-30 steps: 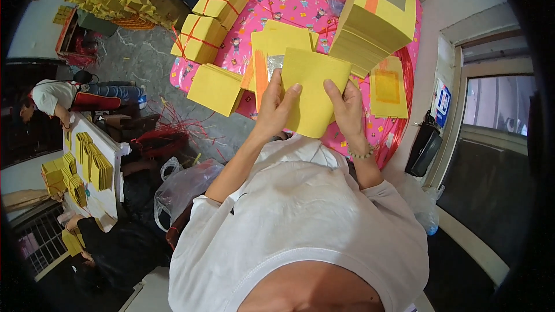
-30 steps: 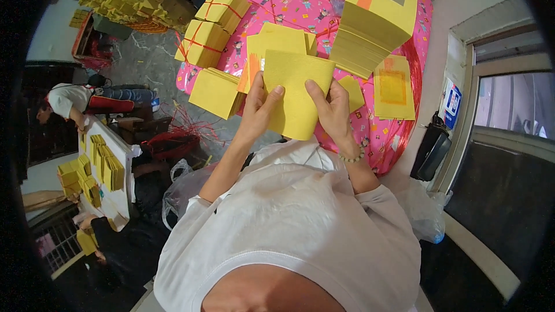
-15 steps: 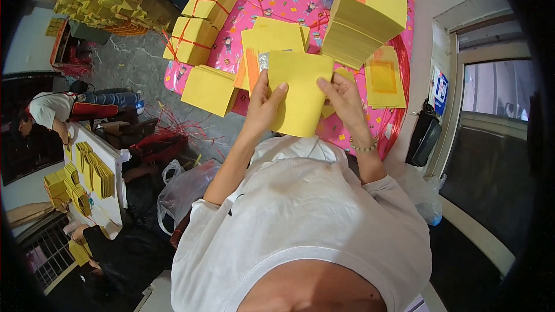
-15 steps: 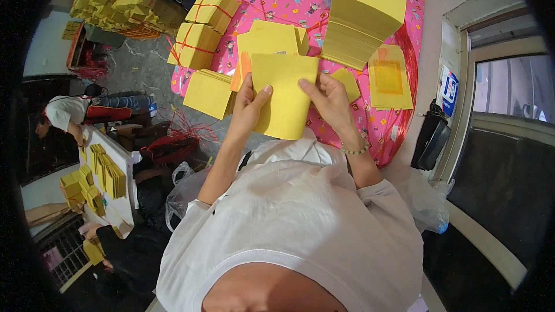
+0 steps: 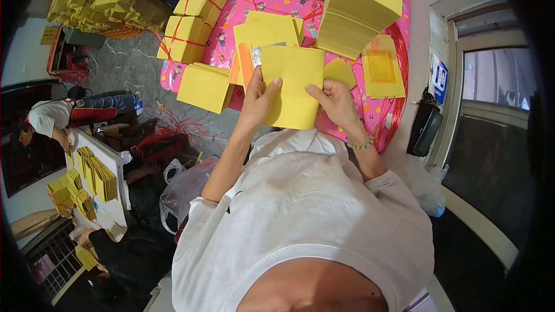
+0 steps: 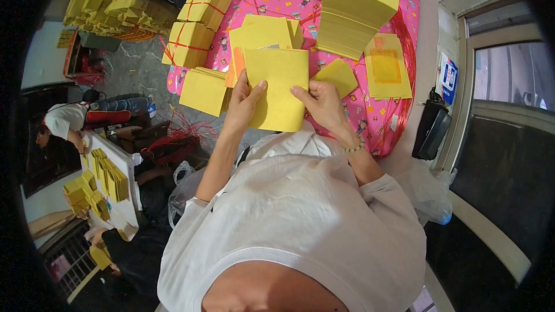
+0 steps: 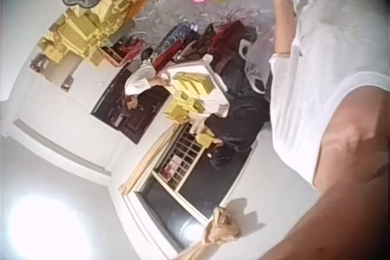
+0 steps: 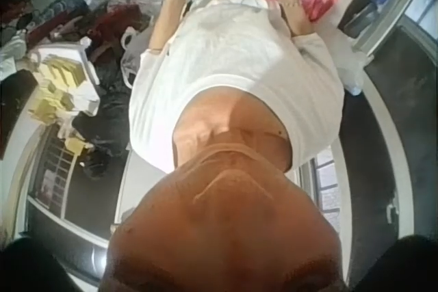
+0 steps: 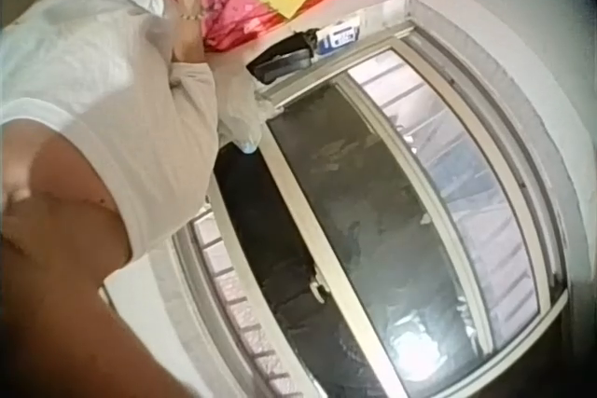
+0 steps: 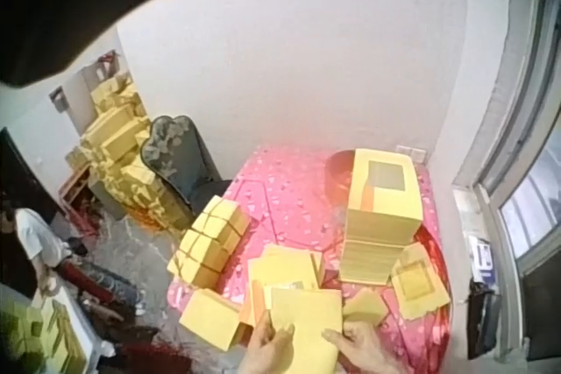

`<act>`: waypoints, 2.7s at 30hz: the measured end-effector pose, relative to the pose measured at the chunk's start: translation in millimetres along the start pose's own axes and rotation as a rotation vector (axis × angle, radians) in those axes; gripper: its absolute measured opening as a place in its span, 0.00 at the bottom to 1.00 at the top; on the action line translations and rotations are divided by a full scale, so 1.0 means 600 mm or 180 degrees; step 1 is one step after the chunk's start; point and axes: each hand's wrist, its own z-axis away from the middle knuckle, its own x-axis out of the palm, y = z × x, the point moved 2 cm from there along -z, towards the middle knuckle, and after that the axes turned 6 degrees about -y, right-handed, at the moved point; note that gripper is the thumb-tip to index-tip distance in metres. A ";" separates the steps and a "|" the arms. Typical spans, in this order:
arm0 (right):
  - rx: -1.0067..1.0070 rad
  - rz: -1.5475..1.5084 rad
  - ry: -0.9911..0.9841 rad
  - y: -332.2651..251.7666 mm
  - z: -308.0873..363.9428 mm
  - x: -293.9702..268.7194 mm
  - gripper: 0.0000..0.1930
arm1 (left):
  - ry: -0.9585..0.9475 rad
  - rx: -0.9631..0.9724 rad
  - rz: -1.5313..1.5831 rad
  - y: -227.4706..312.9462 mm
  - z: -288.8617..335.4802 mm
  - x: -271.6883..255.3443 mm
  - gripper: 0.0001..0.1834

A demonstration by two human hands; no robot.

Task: Folding and stacking sheets of yellow paper with metallic squares.

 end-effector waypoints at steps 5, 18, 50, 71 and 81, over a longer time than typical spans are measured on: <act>-0.0073 -0.0497 0.0135 -0.002 0.005 0.017 0.13 | 0.0063 0.0063 -0.0100 0.003 -0.002 0.002 0.18; 0.0071 -0.0337 -0.0134 0.020 0.025 0.016 0.12 | 0.0306 0.0428 -0.0579 -0.007 -0.011 0.003 0.15; 0.0182 -0.1704 0.2017 0.252 0.090 -0.190 0.16 | -0.0334 0.0086 -0.1674 -0.027 -0.048 0.013 0.14; 0.0709 0.0998 0.3111 0.397 -0.047 -0.208 0.14 | -0.0181 -0.0030 -0.1910 -0.060 -0.012 -0.029 0.14; 0.0579 0.1521 0.3265 0.341 -0.044 -0.195 0.14 | -0.0184 0.0031 -0.2132 -0.055 -0.008 -0.027 0.15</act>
